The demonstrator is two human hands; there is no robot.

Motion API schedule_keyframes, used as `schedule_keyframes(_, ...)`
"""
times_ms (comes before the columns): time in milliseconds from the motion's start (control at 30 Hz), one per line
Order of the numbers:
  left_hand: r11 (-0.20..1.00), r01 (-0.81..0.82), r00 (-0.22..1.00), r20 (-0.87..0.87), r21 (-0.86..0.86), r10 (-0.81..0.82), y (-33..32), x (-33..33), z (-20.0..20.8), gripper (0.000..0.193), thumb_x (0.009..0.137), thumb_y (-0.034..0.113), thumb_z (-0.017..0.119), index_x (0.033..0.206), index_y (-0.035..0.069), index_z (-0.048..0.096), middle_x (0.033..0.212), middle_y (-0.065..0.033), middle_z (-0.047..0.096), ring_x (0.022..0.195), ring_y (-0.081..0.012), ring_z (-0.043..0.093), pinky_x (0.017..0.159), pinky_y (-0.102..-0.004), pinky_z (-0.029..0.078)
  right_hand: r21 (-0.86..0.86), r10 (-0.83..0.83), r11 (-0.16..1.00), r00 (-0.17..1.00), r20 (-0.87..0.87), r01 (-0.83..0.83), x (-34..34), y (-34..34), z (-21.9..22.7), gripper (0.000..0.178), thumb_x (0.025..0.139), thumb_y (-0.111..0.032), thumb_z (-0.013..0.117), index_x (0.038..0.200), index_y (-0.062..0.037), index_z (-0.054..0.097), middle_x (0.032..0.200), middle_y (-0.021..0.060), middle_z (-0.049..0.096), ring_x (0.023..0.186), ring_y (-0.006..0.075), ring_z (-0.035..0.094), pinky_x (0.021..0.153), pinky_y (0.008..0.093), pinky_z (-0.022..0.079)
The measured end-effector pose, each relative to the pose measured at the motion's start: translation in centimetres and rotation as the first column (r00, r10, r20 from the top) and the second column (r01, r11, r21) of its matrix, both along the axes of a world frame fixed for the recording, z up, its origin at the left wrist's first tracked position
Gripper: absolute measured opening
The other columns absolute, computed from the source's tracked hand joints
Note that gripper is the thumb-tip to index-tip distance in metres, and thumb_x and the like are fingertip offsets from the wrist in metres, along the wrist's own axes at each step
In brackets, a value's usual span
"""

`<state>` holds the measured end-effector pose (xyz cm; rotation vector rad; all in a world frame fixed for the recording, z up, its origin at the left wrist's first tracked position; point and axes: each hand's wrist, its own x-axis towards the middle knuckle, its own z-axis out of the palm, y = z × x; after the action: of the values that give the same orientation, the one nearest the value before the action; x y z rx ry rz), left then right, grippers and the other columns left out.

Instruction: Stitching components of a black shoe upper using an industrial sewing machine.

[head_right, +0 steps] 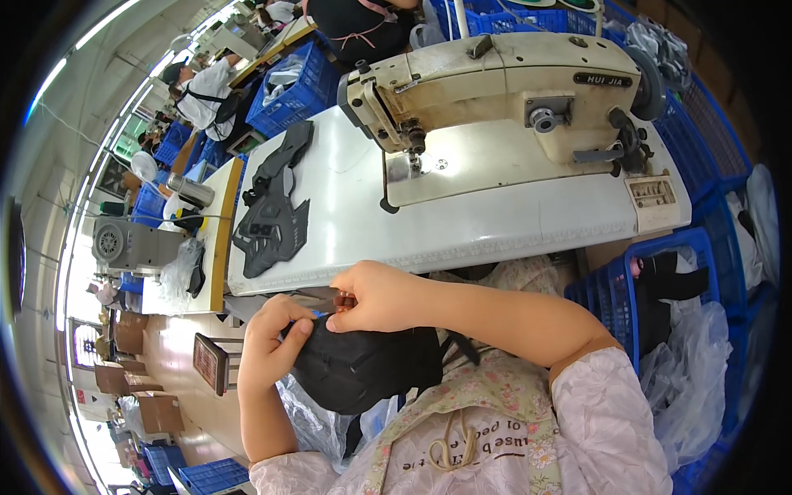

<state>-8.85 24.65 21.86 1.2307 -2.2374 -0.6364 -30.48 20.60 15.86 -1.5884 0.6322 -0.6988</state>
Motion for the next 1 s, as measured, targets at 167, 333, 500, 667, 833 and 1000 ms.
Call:
schedule_keyframes(167,1.000,0.019,1.000,0.013,0.011,-0.020,-0.5,-0.6,-0.3,0.007,0.081,0.002,0.069,0.082,0.000,0.062,0.077,-0.0097,0.061,0.074,-0.0281,0.056,0.070,-0.0375,0.044,0.011,0.002,1.000,0.999,0.032,-0.003,-0.2,0.2,0.0,0.032,0.080,-0.022,0.075,0.086,0.0060,0.062,0.071,0.0102,0.062,0.067,0.0160,0.058,0.066,0.0322,0.049)
schedule_keyframes(333,0.999,-0.020,0.999,-0.047,0.042,0.022,-0.4,-0.8,-0.8,0.007,0.084,0.003,0.067,0.082,0.000,0.062,0.077,-0.0093,0.059,0.073,-0.0258,0.055,0.067,-0.0342,0.044,-0.001,0.010,1.000,0.999,0.042,-0.010,-0.2,0.6,0.0,0.028,0.081,-0.020,0.074,0.086,0.0052,0.062,0.071,0.0092,0.062,0.068,0.0146,0.058,0.065,0.0316,0.048)
schedule_keyframes(500,0.983,0.043,0.983,-0.183,0.181,-0.010,-1.4,0.1,-2.1,0.007,0.087,0.005,0.066,0.083,0.000,0.062,0.078,-0.0078,0.060,0.073,-0.0200,0.056,0.069,-0.0303,0.044,0.055,0.063,0.997,0.995,-0.072,-0.059,-1.6,0.0,-1.3,0.035,0.082,-0.030,0.076,0.092,0.0018,0.065,0.075,0.0050,0.063,0.068,0.0125,0.058,0.062,0.0293,0.048)
schedule_keyframes(667,0.978,-0.011,0.970,-0.233,0.210,0.061,-1.6,1.7,-2.7,0.013,0.090,0.010,0.065,0.083,0.000,0.062,0.077,-0.0052,0.058,0.071,-0.0147,0.052,0.067,-0.0269,0.041,0.058,0.040,0.998,0.981,-0.191,-0.030,-7.1,-3.6,-4.5,0.038,0.079,-0.024,0.074,0.110,-0.0032,0.066,0.084,0.0024,0.062,0.071,0.0128,0.058,0.055,0.0282,0.050)
schedule_keyframes(833,0.927,-0.001,0.971,-0.221,0.376,0.090,-2.0,2.8,-3.0,0.021,0.089,0.018,0.068,0.088,-0.002,0.065,0.076,-0.0056,0.061,0.070,-0.0153,0.054,0.067,-0.0271,0.043,0.161,0.119,0.983,0.970,-0.211,-0.086,-9.0,-3.3,-4.0,0.036,0.076,-0.018,0.073,0.107,-0.0032,0.066,0.079,0.0014,0.060,0.070,0.0135,0.057,0.058,0.0316,0.049)
schedule_keyframes(1000,0.894,0.123,0.979,0.094,0.430,-0.180,-3.0,-1.2,-3.9,0.034,0.081,0.028,0.077,0.097,0.000,0.069,0.074,-0.0145,0.066,0.066,-0.0223,0.063,0.064,-0.0342,0.048,-0.172,0.014,0.982,0.941,-0.337,-0.076,-7.8,-1.9,-2.4,0.037,0.077,-0.015,0.073,0.110,-0.0031,0.064,0.080,0.0063,0.063,0.073,0.0197,0.059,0.069,0.0338,0.048)
